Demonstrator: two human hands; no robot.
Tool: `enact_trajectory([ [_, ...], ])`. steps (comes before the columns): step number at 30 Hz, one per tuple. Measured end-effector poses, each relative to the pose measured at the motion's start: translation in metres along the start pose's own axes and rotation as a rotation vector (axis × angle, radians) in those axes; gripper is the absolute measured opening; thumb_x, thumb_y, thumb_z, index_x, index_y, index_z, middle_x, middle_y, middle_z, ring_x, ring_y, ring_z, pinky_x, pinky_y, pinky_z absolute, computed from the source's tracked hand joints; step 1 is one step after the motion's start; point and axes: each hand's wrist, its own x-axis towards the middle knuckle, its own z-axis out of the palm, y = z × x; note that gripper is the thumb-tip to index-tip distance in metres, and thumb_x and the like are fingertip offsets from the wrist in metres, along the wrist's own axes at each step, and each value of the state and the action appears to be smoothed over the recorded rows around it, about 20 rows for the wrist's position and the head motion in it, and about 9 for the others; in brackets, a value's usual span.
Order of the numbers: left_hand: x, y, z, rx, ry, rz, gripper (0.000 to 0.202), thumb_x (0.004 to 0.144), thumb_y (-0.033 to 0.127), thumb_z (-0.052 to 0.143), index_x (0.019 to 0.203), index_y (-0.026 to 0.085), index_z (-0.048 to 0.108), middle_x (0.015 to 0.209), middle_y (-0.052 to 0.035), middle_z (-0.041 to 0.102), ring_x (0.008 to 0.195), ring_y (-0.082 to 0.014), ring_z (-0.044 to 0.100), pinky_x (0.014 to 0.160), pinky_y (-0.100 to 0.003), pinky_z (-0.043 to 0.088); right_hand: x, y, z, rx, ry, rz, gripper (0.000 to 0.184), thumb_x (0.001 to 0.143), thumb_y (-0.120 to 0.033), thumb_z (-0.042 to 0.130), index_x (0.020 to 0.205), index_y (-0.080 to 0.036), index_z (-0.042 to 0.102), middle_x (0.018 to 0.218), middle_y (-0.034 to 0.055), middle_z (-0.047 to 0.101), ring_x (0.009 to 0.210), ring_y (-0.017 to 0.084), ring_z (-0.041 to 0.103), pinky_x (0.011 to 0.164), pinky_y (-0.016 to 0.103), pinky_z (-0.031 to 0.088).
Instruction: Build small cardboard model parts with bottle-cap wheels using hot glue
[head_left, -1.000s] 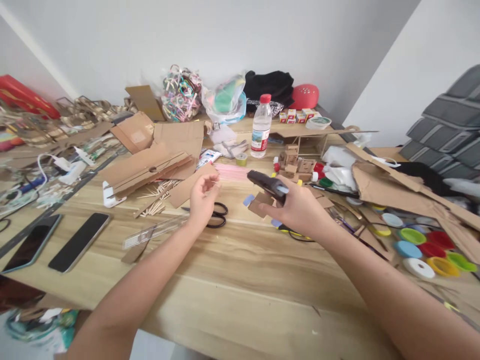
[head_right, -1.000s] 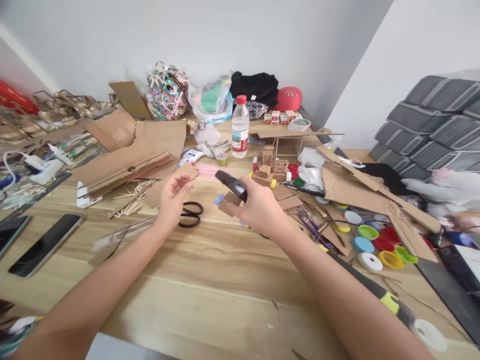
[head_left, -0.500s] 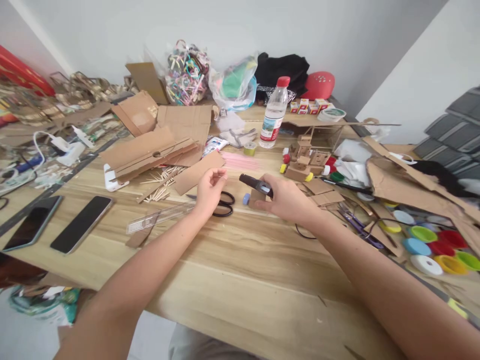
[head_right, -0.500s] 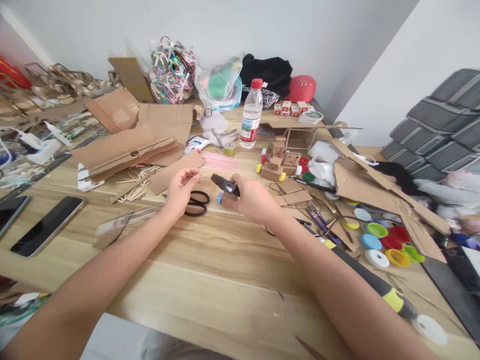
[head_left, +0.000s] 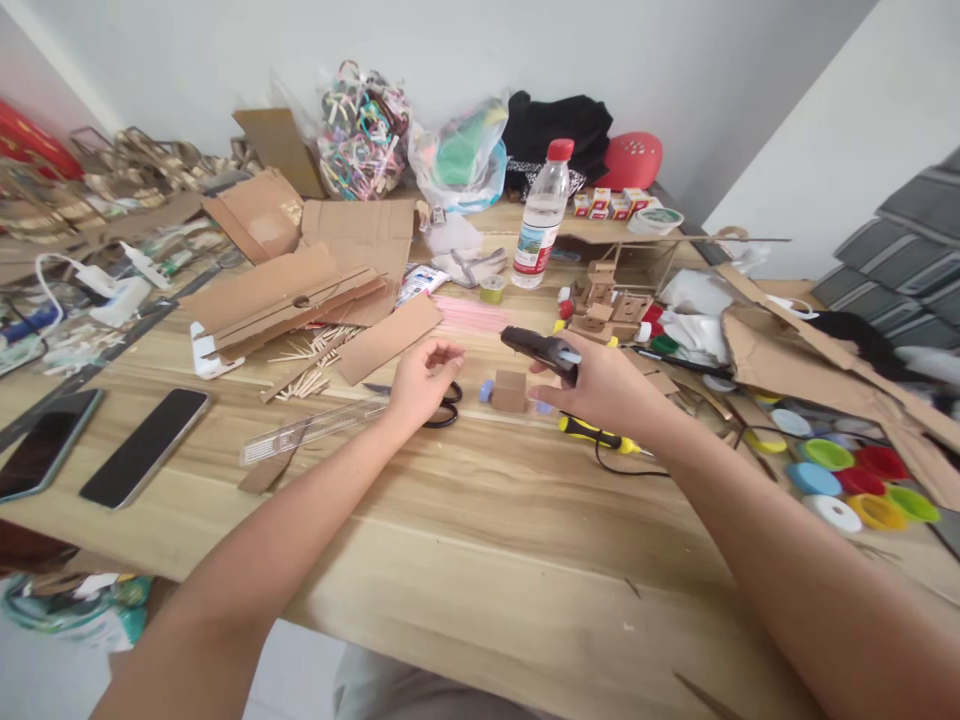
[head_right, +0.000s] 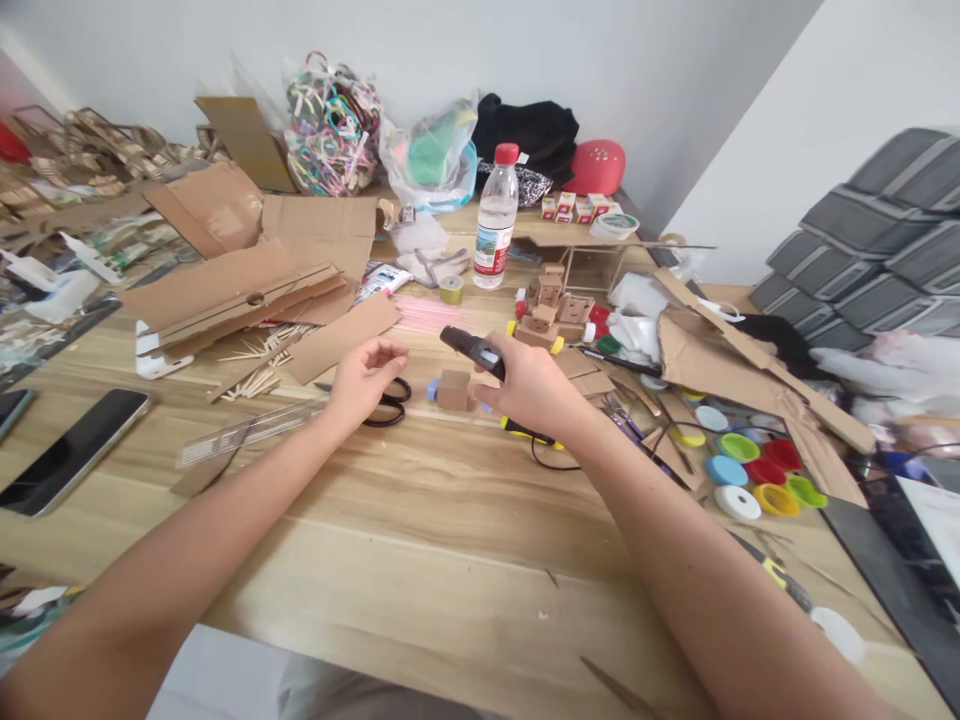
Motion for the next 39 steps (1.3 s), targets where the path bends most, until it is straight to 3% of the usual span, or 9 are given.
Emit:
enact_trajectory([
  [3,-0.005,0.004,0.0,0.105,-0.161,0.064,0.019,0.075,0.022,0.074,0.094,0.02,0.073,0.098,-0.0073,0.08,0.092,-0.0223,0.073,0.086,-0.036,0.056,-0.001,0.004,-0.006,0.039,0.008,0.022,0.018,0.07,-0.027,0.072,0.079,-0.025,0.056,0.072,-0.0009,0.068,0.059,0.018,0.06,0.06,0.03,0.046],
  [6,-0.007,0.01,0.002,0.205,-0.321,0.132,0.048,0.071,0.029,0.081,0.117,0.021,0.069,0.121,-0.0111,0.076,0.114,-0.0277,0.07,0.101,-0.042,0.052,-0.002,0.004,-0.008,0.001,-0.023,0.032,0.02,0.067,-0.025,0.072,0.079,-0.025,0.056,0.073,-0.0012,0.069,0.063,0.019,0.062,0.062,0.03,0.047],
  [9,-0.006,0.015,0.008,0.306,-0.423,0.173,0.065,0.069,0.03,0.084,0.129,0.02,0.063,0.132,-0.0128,0.072,0.128,-0.0311,0.064,0.114,-0.048,0.043,-0.002,0.004,-0.007,-0.035,-0.064,0.042,0.022,0.064,-0.02,0.072,0.077,-0.026,0.055,0.073,-0.0017,0.069,0.067,0.02,0.064,0.064,0.03,0.047],
  [18,0.003,0.032,0.021,0.566,-0.524,0.073,0.056,0.07,0.027,0.082,0.124,0.019,0.065,0.135,-0.0122,0.07,0.131,-0.0339,0.061,0.117,-0.05,0.04,-0.003,0.012,-0.013,0.038,0.0,0.07,0.016,0.067,-0.026,0.07,0.078,-0.025,0.058,0.072,-0.0005,0.07,0.069,0.022,0.067,0.064,0.032,0.05],
  [23,0.008,0.037,0.025,0.573,-0.564,0.104,0.059,0.066,0.023,0.083,0.123,0.025,0.066,0.116,-0.0054,0.076,0.12,-0.0309,0.067,0.117,-0.049,0.039,-0.002,0.015,-0.015,0.121,0.057,0.19,0.014,0.067,-0.027,0.071,0.074,-0.025,0.058,0.07,0.0005,0.071,0.074,0.025,0.07,0.071,0.035,0.054],
  [27,0.015,0.034,0.023,0.382,-0.479,0.034,0.054,0.063,0.024,0.083,0.115,0.023,0.069,0.11,-0.0053,0.074,0.114,-0.0286,0.068,0.106,-0.046,0.048,-0.002,0.018,-0.018,0.238,0.084,0.239,0.013,0.069,-0.026,0.072,0.071,-0.024,0.059,0.076,0.0036,0.075,0.075,0.024,0.071,0.075,0.037,0.055],
  [32,0.019,0.035,0.017,-0.102,-0.397,-0.209,0.046,0.059,0.028,0.086,0.103,0.021,0.073,0.086,-0.0019,0.072,0.086,-0.0213,0.07,0.075,-0.031,0.055,-0.005,0.015,-0.022,0.374,0.172,0.188,0.016,0.071,-0.031,0.075,0.071,-0.023,0.062,0.067,0.0012,0.068,0.065,0.021,0.064,0.066,0.034,0.051],
  [36,0.014,0.038,0.012,-0.38,-0.331,-0.336,0.033,0.057,0.028,0.088,0.087,0.021,0.075,0.079,-0.001,0.072,0.069,-0.016,0.066,0.055,-0.025,0.048,-0.013,0.003,-0.026,0.53,0.243,0.119,0.036,0.078,-0.056,0.074,0.071,-0.023,0.063,0.053,-0.0028,0.054,0.05,0.015,0.048,0.054,0.032,0.044],
  [39,0.011,0.036,0.011,-0.504,-0.285,-0.423,0.024,0.059,0.029,0.089,0.071,0.02,0.07,0.074,-0.0017,0.072,0.062,-0.0149,0.064,0.054,-0.026,0.05,-0.02,-0.008,-0.028,0.652,0.259,0.033,0.052,0.078,-0.074,0.066,0.07,-0.023,0.063,0.058,-0.0001,0.059,0.047,0.013,0.043,0.052,0.032,0.041],
])
